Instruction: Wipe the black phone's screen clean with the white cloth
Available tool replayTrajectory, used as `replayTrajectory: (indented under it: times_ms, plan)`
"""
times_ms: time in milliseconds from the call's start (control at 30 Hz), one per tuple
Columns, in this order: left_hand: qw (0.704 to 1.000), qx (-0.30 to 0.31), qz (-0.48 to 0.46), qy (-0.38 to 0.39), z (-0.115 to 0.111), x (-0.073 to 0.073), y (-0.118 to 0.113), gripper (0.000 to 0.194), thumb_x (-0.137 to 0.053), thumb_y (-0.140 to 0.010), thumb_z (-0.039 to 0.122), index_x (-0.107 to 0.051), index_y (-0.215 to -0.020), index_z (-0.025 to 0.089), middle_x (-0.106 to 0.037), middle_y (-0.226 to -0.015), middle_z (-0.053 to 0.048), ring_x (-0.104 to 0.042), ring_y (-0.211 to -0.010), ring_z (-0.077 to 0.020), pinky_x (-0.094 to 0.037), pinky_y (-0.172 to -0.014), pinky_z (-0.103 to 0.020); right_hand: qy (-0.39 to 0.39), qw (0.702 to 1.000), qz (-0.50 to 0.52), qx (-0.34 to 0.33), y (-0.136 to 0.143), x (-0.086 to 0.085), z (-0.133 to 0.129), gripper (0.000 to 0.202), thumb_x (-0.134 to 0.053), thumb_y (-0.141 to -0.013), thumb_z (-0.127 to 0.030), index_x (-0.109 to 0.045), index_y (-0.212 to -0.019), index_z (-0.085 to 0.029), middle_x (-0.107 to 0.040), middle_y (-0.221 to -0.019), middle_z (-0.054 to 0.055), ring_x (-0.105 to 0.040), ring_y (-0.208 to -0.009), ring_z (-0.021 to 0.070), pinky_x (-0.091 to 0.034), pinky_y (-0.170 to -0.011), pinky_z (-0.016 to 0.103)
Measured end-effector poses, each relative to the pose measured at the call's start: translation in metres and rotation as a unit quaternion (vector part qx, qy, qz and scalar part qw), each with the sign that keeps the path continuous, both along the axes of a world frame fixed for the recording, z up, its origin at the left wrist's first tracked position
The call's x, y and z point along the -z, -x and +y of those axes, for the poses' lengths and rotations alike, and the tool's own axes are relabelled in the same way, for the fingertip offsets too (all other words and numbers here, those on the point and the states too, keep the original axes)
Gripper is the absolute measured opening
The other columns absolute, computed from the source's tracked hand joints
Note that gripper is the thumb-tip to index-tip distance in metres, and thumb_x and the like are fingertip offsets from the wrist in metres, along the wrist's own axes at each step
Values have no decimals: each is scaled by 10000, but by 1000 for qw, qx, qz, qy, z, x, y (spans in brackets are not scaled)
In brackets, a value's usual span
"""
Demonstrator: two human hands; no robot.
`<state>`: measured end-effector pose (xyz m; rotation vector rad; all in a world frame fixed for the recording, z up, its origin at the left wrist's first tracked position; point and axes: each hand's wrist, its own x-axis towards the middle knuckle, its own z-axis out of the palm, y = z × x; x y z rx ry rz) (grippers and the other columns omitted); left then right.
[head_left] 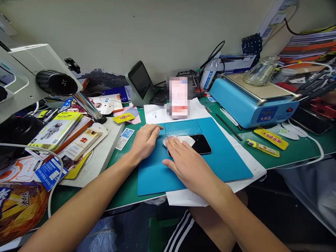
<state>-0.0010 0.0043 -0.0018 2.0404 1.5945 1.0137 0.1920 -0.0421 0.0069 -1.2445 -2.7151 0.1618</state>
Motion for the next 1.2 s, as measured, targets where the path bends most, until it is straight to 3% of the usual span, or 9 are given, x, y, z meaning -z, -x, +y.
replayTrajectory:
  times_ms: [167,500,700,867,1033,1200]
  plan:
    - [1000,2,-7,-1,0,1,2,377,-373,-1007,321,-729,-998,197,-701,-805,-35,-635,-852,-218,-475,-817,-355,33,999,6,-7,5,-4,12,671,-373,-1042,-511,-415,-1535,-59,-390,-1609,178,-350,-1505,289,-333,-1218,503]
    - [1000,3,-4,1,-1,0,0,364,-385,-1005,316,-727,-1014,192,-712,-814,-34,-652,-879,-224,-482,-869,-364,-29,999,0,-29,-28,4,-36,642,-388,-1040,-494,-462,-1510,-64,-453,-1564,174,-443,-1450,312,-431,-1160,517]
    - [1000,9,1,-6,1,2,1,377,-376,-1016,305,-733,-1017,184,-737,-901,-49,-655,-913,-224,-474,-880,-366,33,999,2,-24,-16,-6,-5,727,-354,-1025,-579,-424,-1533,-64,-408,-1597,171,-377,-1491,305,-357,-1204,529]
    - [999,13,34,-31,0,2,3,376,-373,-1021,288,-731,-1040,173,-738,-897,-55,-647,-919,-226,-469,-891,-369,32,999,2,-4,7,0,13,781,-347,-1018,-603,-372,-1551,-31,-337,-1628,194,-309,-1521,306,-312,-1226,515]
    - [995,19,71,-60,-1,2,4,360,-382,-1023,283,-723,-1048,173,-741,-913,-60,-641,-921,-229,-469,-879,-368,-41,999,-7,-6,5,12,-14,779,-391,-1013,-577,-383,-1538,-2,-368,-1600,227,-365,-1490,347,-363,-1200,520]
    - [994,44,80,-54,1,4,4,353,-382,-1024,278,-716,-1071,172,-748,-913,-54,-653,-929,-226,-471,-878,-364,-84,996,-2,-13,-6,15,-39,731,-371,-1024,-563,-423,-1529,-37,-421,-1581,204,-416,-1465,327,-425,-1165,495]
